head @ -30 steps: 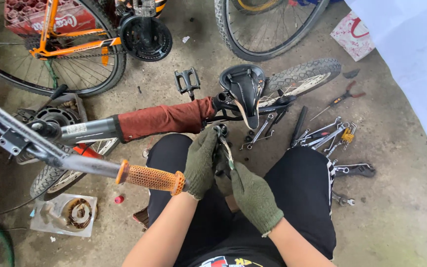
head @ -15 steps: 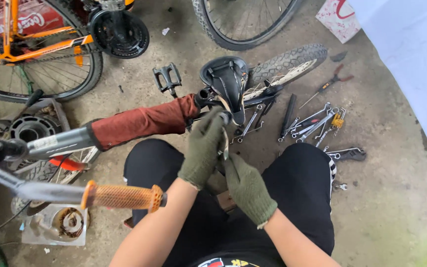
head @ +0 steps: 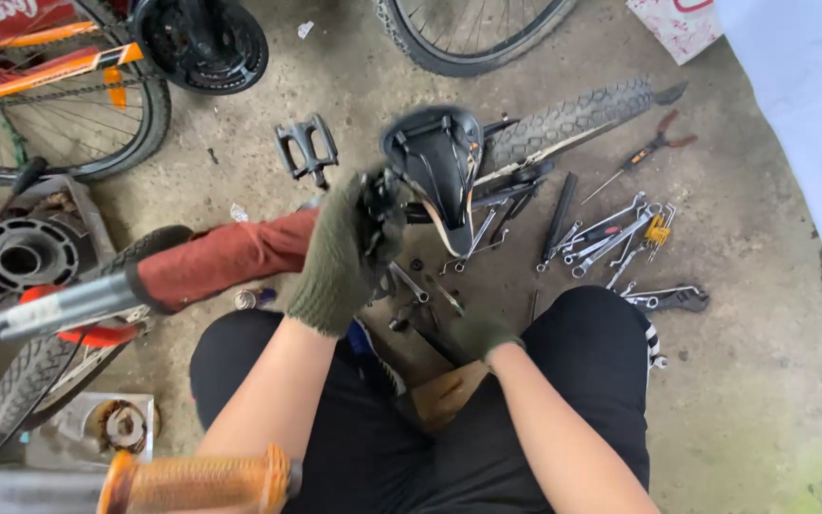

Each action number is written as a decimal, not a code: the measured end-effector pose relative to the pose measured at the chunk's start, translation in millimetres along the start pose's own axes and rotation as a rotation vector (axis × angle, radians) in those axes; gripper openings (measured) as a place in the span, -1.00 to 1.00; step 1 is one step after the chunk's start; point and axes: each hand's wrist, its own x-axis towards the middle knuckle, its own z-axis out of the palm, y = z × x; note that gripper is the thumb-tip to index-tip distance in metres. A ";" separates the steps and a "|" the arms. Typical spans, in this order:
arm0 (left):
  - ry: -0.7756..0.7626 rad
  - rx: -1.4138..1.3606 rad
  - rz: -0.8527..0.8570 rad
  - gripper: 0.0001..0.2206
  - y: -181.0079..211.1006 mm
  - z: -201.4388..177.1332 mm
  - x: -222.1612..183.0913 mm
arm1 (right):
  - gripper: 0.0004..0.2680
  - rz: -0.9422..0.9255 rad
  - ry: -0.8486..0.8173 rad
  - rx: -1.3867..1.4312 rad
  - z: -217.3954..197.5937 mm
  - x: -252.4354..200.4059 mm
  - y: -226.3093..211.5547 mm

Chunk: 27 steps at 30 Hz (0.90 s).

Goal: Repairing a bicycle by adjusting the seat post component with a small tool

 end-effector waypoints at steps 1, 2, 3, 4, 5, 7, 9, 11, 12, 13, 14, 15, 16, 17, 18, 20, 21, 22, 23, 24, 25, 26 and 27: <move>0.551 0.240 0.156 -0.61 -15.6 11.4 8.2 | -0.68 -0.001 -0.008 -0.009 -6.4 17.6 2.6; 1.098 0.487 0.319 -0.64 -31.0 22.7 16.2 | -0.68 -0.002 -0.016 -0.019 -36.7 26.0 -13.0; 1.103 0.483 0.321 -0.64 -30.6 28.6 16.6 | -0.68 -0.006 -0.025 -0.028 -37.9 34.0 -13.0; 1.117 0.453 0.325 -0.70 -30.0 34.5 16.9 | -0.68 -0.010 -0.035 -0.037 -40.1 41.5 -16.6; 1.132 0.424 0.328 -0.76 -28.9 40.2 16.0 | -0.68 -0.015 -0.046 -0.044 -38.1 48.0 -26.0; 1.089 0.397 0.325 -0.71 -26.3 8.9 7.3 | -0.68 -0.025 -0.067 -0.060 -45.7 60.9 -26.5; 1.046 0.371 0.321 -0.65 -24.0 0.4 3.1 | -0.69 -0.037 -0.087 -0.074 -35.1 74.9 -40.3; 1.070 0.285 0.291 -0.68 -20.1 13.9 3.9 | -0.69 -0.053 -0.106 -0.088 -30.3 86.4 -47.7; 1.075 0.287 0.297 -0.68 -16.9 15.3 5.0 | -0.69 -0.063 -0.115 -0.095 -28.5 97.4 -54.0; 1.083 0.282 0.286 -0.67 -15.5 17.0 5.0 | -0.69 -0.071 -0.128 -0.103 -25.6 106.7 -59.8; 1.090 0.277 0.275 -0.67 -14.1 18.5 5.1 | -0.69 -0.078 -0.142 -0.111 -23.2 116.0 -66.3; 1.098 0.276 0.283 -0.67 -11.8 17.7 5.7 | -0.69 -0.089 -0.154 -0.121 -20.1 125.6 -70.2; 1.104 0.270 0.269 -0.65 -9.7 17.0 6.5 | -0.69 -0.100 -0.166 -0.131 -17.1 134.8 -74.1; 1.108 0.266 0.254 -0.63 -7.4 16.6 8.0 | -0.70 -0.111 -0.176 -0.139 -14.8 144.0 -78.3; 1.115 0.267 0.261 -0.63 -4.5 17.2 9.1 | -0.70 -0.123 -0.186 -0.147 -11.2 155.0 -79.3; 1.123 0.253 0.222 -0.57 -1.6 18.8 11.6 | -0.70 -0.136 -0.208 -0.161 -2.1 173.8 -77.7; 1.129 0.252 0.223 -0.57 0.9 21.4 13.7 | -0.70 -0.141 -0.218 -0.166 11.7 186.4 -58.0; 1.145 0.243 0.194 -0.58 3.1 24.3 16.2 | -0.70 -0.147 -0.229 -0.171 25.0 196.8 -37.2; 1.157 0.236 0.166 -0.59 6.0 27.3 19.0 | -0.70 -0.153 -0.235 -0.176 37.1 206.1 -16.5; 1.159 0.237 0.168 -0.59 8.7 27.1 20.8 | -0.70 -0.160 -0.241 -0.181 40.4 210.6 -11.4; 1.160 0.243 0.172 -0.60 9.8 29.9 23.1 | -0.70 -0.165 -0.250 -0.187 43.9 213.5 -5.0; 1.161 0.249 0.175 -0.60 10.6 33.0 25.1 | -0.71 -0.170 -0.259 -0.193 47.7 216.0 1.4; 1.159 0.257 0.180 -0.61 11.5 34.0 26.2 | -0.71 -0.175 -0.264 -0.199 47.7 217.1 3.6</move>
